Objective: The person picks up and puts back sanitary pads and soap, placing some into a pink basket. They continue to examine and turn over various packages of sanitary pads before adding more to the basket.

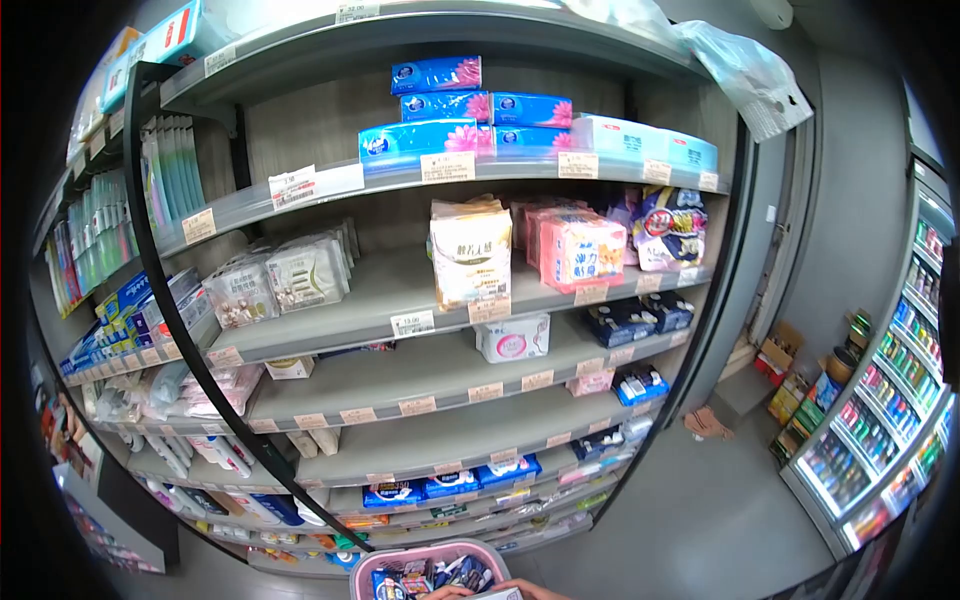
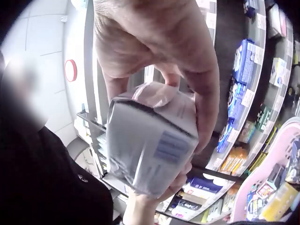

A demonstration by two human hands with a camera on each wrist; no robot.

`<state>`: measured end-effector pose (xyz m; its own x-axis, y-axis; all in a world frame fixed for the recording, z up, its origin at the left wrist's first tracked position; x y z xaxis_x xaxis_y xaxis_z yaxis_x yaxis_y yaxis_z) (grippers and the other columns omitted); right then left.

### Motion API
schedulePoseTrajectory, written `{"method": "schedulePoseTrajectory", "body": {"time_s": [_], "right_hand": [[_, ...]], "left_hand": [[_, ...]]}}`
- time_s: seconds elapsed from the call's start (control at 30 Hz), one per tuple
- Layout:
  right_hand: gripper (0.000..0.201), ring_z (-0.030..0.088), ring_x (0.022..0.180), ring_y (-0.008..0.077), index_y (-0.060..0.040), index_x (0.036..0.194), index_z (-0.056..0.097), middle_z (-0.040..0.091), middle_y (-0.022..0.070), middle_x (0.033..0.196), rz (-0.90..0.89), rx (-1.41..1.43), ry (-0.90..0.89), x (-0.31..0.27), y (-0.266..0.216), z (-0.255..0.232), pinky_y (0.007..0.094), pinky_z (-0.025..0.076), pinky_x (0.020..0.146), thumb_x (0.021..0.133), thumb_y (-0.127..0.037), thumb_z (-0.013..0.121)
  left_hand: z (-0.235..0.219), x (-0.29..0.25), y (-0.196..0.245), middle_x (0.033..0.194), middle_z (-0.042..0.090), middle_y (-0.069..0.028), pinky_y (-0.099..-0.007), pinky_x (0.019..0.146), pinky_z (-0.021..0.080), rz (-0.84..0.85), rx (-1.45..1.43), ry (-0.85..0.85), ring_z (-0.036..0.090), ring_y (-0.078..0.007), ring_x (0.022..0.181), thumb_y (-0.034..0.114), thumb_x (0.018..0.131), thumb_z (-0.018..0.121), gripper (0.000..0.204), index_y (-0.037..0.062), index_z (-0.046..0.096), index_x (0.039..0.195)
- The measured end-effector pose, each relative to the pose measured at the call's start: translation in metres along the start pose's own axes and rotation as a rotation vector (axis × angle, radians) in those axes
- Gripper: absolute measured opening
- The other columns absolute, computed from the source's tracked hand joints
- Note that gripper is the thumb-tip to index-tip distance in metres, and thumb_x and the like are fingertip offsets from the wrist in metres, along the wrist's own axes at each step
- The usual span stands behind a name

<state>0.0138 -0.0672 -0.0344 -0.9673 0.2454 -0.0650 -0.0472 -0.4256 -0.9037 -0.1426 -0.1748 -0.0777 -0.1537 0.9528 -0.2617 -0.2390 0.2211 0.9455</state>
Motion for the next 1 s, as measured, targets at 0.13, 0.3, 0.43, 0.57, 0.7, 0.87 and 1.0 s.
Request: {"method": "schedulePoseTrajectory", "body": {"time_s": [0.13,0.3,0.43,0.57,0.7,0.87,1.0], "right_hand": [[0.061,0.050,0.115,0.0146,-0.0082,0.132,0.043,0.051,0.0054,0.123,-0.062,0.011,0.039,0.021,-0.039,-0.065,0.0303,0.041,0.096,0.079,-0.001,0.072],[0.075,0.044,0.124,0.0206,-0.0101,0.131,0.034,0.043,0.0088,0.130,-0.510,-0.298,0.142,0.053,-0.204,-0.128,0.0367,0.038,0.103,0.072,-0.001,0.080],[0.079,0.043,0.124,0.0231,-0.0114,0.128,0.035,0.042,0.0097,0.130,-0.795,-0.589,0.217,0.078,-0.315,-0.136,0.0372,0.035,0.105,0.068,-0.009,0.085],[0.075,0.047,0.121,0.0221,-0.0110,0.126,0.039,0.044,0.0089,0.128,-0.850,-0.701,0.152,0.120,-0.359,-0.146,0.0361,0.038,0.102,0.067,-0.010,0.085],[0.065,0.049,0.117,0.0224,-0.0110,0.120,0.047,0.048,0.0088,0.121,-0.843,-0.883,0.183,0.141,-0.363,-0.154,0.0339,0.039,0.100,0.066,-0.007,0.084],[0.062,0.049,0.116,0.0296,-0.0106,0.118,0.049,0.048,0.0122,0.119,-0.902,-1.008,0.233,0.133,-0.372,-0.145,0.0376,0.039,0.098,0.066,-0.006,0.081],[0.055,0.046,0.114,0.0375,-0.0099,0.115,0.050,0.044,0.0174,0.119,-0.942,-1.227,0.374,0.114,-0.387,-0.128,0.0419,0.040,0.097,0.067,-0.009,0.077]], "left_hand": [[0.012,0.023,0.000,0.118,0.056,-0.0064,-0.0306,0.084,0.049,-0.023,-0.247,0.218,0.058,-0.0182,0.103,0.021,0.090,0.063,0.054,0.0087,0.040,0.138],[0.043,0.032,0.045,0.111,0.060,-0.0087,-0.0279,0.078,0.051,0.141,-0.253,0.224,0.063,-0.0189,0.091,0.008,0.091,0.058,0.042,0.0066,0.046,0.132],[0.053,0.027,0.037,0.106,0.064,-0.0082,-0.0249,0.075,0.049,0.166,-0.213,0.325,0.063,-0.0158,0.092,0.009,0.090,0.059,0.038,0.0038,0.050,0.127],[0.063,0.012,0.028,0.105,0.066,-0.0076,-0.0241,0.071,0.047,0.131,-0.186,0.495,0.063,-0.0143,0.089,0.012,0.087,0.062,0.037,0.0039,0.053,0.122],[0.073,0.005,0.028,0.105,0.066,-0.0043,-0.0225,0.069,0.045,0.123,-0.174,0.553,0.063,-0.0129,0.087,0.016,0.086,0.063,0.036,0.0056,0.057,0.120],[0.075,0.004,0.014,0.104,0.065,-0.0043,-0.0235,0.070,0.045,0.100,-0.176,0.636,0.062,-0.0133,0.090,0.016,0.087,0.062,0.038,0.0051,0.056,0.123],[0.075,0.010,0.005,0.106,0.064,-0.0050,-0.0242,0.072,0.045,0.121,-0.207,0.661,0.060,-0.0139,0.095,0.016,0.088,0.062,0.038,0.0039,0.055,0.124]]}}
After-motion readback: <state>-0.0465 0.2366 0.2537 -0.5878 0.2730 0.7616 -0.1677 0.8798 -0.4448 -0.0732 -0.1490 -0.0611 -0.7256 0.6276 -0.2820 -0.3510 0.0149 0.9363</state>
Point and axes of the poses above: each hand's wrist, its own x-axis towards the middle knuckle, its own z-axis out of the palm, y = z × x, the point moved 8 cm from there along x, towards the middle knuckle
